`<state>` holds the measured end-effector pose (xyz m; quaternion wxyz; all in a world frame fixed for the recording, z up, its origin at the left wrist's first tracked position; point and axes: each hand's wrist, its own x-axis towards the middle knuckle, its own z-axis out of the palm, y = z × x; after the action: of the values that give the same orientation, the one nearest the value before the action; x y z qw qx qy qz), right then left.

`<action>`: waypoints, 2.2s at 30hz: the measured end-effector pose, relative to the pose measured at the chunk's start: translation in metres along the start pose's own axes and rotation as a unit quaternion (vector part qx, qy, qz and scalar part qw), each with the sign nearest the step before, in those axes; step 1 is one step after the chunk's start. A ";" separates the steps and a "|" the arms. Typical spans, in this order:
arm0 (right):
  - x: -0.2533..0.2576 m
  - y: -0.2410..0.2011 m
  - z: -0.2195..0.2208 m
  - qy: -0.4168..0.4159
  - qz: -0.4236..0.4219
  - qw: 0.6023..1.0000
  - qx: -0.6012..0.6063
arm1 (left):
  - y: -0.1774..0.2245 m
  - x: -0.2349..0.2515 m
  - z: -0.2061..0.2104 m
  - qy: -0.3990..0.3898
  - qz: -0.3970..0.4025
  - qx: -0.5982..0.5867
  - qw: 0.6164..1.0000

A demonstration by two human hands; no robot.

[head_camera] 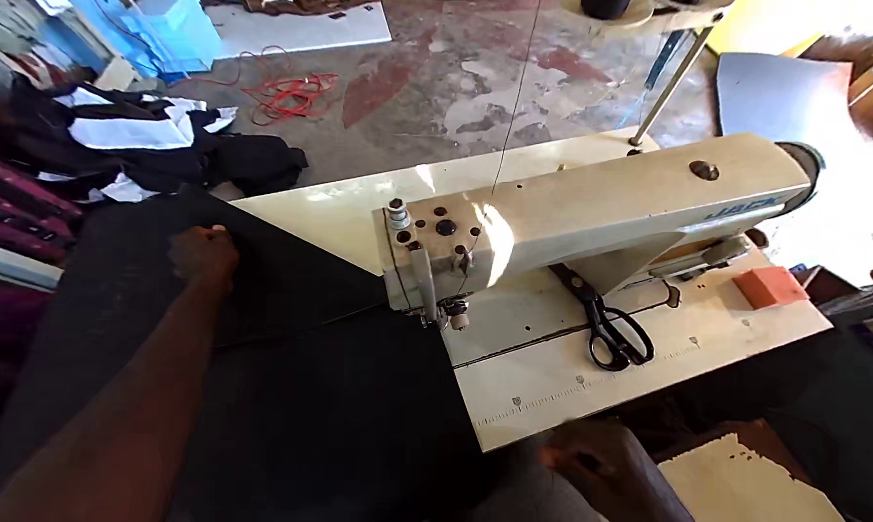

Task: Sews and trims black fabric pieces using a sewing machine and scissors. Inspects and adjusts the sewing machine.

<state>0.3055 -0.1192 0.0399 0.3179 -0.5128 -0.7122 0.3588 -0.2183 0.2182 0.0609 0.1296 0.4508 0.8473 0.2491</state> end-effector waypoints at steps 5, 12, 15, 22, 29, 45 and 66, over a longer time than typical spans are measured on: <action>0.129 0.008 0.020 0.020 -0.046 0.988 -0.147 | 0.017 0.030 -0.002 -0.023 0.031 -0.044 0.998; 0.181 0.011 0.028 0.000 -0.136 0.961 -0.242 | 0.038 0.026 -0.031 -0.083 -0.070 -0.238 0.965; 0.107 0.015 0.011 -0.028 -0.048 0.978 -0.203 | 0.092 -0.015 -0.049 -0.106 -0.157 -0.264 0.946; -0.038 -0.009 0.015 -0.111 0.225 0.962 0.110 | 0.108 0.034 -0.002 -0.247 0.070 -0.581 0.772; -0.024 0.011 0.112 -0.012 0.115 0.949 0.294 | 0.040 -0.109 -0.047 -0.125 0.307 -0.286 0.899; -0.046 -0.014 0.122 0.096 -0.041 0.984 0.142 | -0.247 -0.146 -0.103 -0.006 0.140 0.157 0.978; -0.004 0.008 0.095 -0.016 -0.333 0.940 -0.079 | -0.249 -0.104 -0.100 -0.025 0.171 0.160 0.972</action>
<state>0.2328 -0.1391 -0.0188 0.3668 -0.2641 -0.8730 0.1833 -0.3790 -0.0152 0.0102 0.0320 0.6098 0.7832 0.1172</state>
